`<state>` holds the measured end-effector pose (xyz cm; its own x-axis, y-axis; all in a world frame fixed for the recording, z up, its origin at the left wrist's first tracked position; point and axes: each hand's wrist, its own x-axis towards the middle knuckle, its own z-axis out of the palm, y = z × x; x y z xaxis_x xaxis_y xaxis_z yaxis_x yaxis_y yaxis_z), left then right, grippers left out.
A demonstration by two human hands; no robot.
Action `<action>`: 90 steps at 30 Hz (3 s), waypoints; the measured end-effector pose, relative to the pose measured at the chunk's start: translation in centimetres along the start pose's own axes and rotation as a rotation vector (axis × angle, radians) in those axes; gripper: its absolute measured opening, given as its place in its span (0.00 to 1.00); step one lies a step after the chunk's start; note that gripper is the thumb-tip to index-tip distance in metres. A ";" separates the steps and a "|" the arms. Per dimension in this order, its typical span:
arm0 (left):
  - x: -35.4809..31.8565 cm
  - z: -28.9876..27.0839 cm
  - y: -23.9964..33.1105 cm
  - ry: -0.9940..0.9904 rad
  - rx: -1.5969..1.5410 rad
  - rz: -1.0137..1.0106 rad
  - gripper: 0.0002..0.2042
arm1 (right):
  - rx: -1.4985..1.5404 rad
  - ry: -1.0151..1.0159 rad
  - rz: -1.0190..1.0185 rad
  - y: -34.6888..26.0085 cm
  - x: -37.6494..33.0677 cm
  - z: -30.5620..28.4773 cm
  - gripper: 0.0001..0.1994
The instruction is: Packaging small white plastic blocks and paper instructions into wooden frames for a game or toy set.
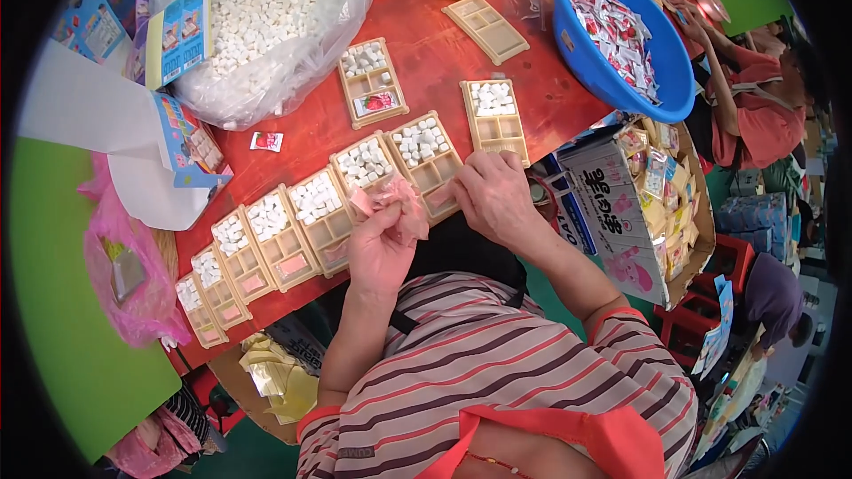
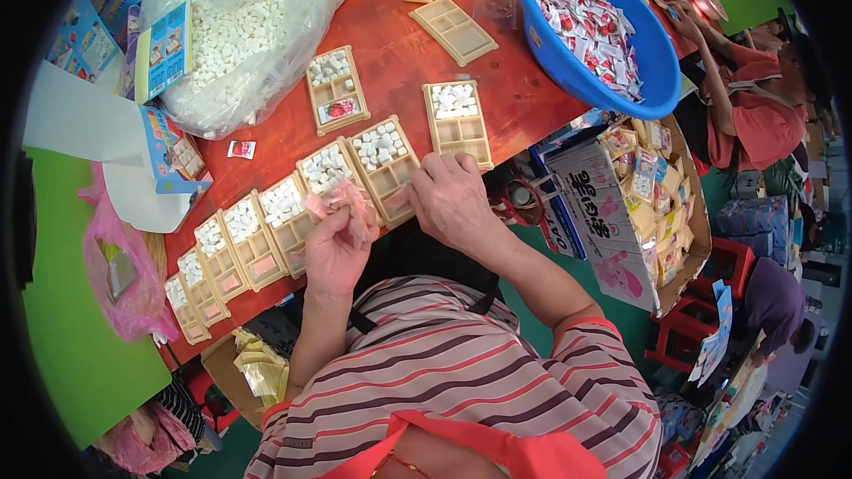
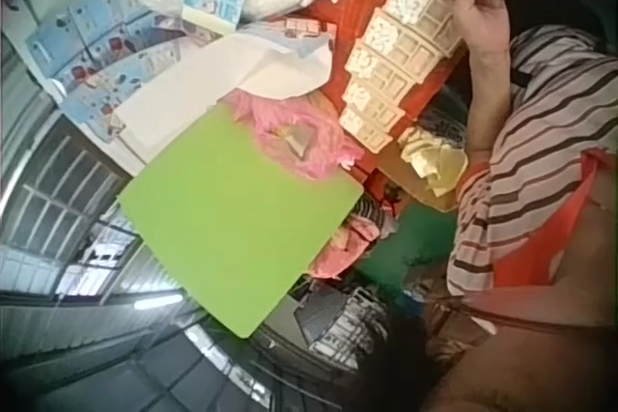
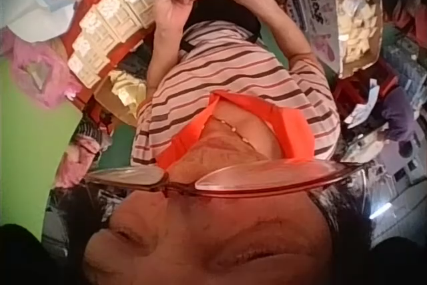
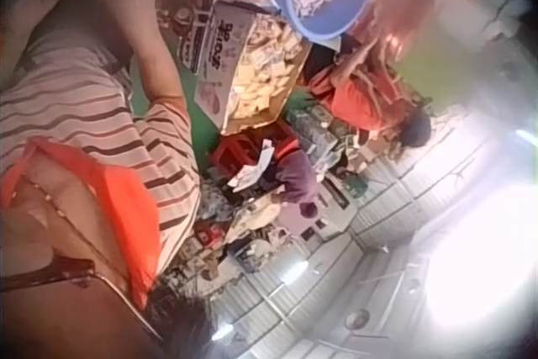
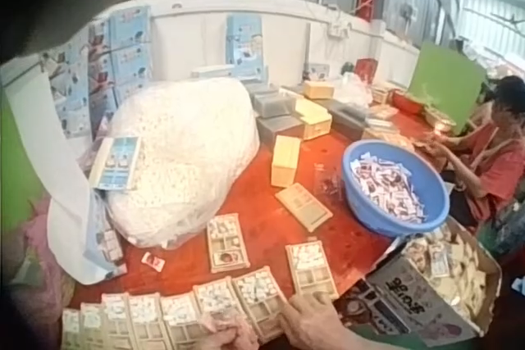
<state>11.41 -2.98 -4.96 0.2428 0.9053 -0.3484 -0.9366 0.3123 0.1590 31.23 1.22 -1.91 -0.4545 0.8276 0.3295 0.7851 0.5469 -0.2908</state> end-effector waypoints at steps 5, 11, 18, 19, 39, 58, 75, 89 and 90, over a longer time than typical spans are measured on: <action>-0.2 1.1 -1.1 0.005 0.131 0.045 0.13 | 0.376 -0.001 0.096 -0.7 1.1 -1.9 0.06; 0.6 2.0 -2.2 -0.044 0.270 0.065 0.13 | 0.512 -0.034 0.010 -0.7 3.3 -3.4 0.05; 1.5 1.4 -2.1 -0.091 0.196 0.007 0.12 | 0.484 0.116 0.120 2.9 2.5 -4.0 0.02; 1.4 1.6 -2.0 -0.086 0.197 0.005 0.12 | 0.477 0.118 0.124 3.5 2.1 -3.9 0.02; 2.3 2.4 -2.7 0.016 0.118 -0.094 0.12 | 0.039 0.386 0.315 6.4 0.0 -1.0 0.08; 3.3 2.7 -0.7 -0.100 -0.054 -0.162 0.10 | 0.196 -0.100 -0.115 4.9 14.1 4.3 0.04; 3.6 2.8 7.0 -0.035 -0.001 0.140 0.09 | 0.827 -0.420 -0.219 -3.5 16.9 3.0 0.17; 4.2 -0.8 11.1 0.112 -0.108 0.386 0.09 | 0.893 -0.374 -0.305 -9.0 18.5 6.9 0.15; 3.5 -0.7 11.1 0.036 -0.102 0.405 0.08 | 1.064 -0.404 -0.212 -9.2 18.7 7.1 0.15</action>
<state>1.66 3.49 -5.01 -0.1571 0.9382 -0.3085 -0.9752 -0.0981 0.1983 12.49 12.56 0.58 -0.7869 0.5813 0.2070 0.0127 0.3506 -0.9364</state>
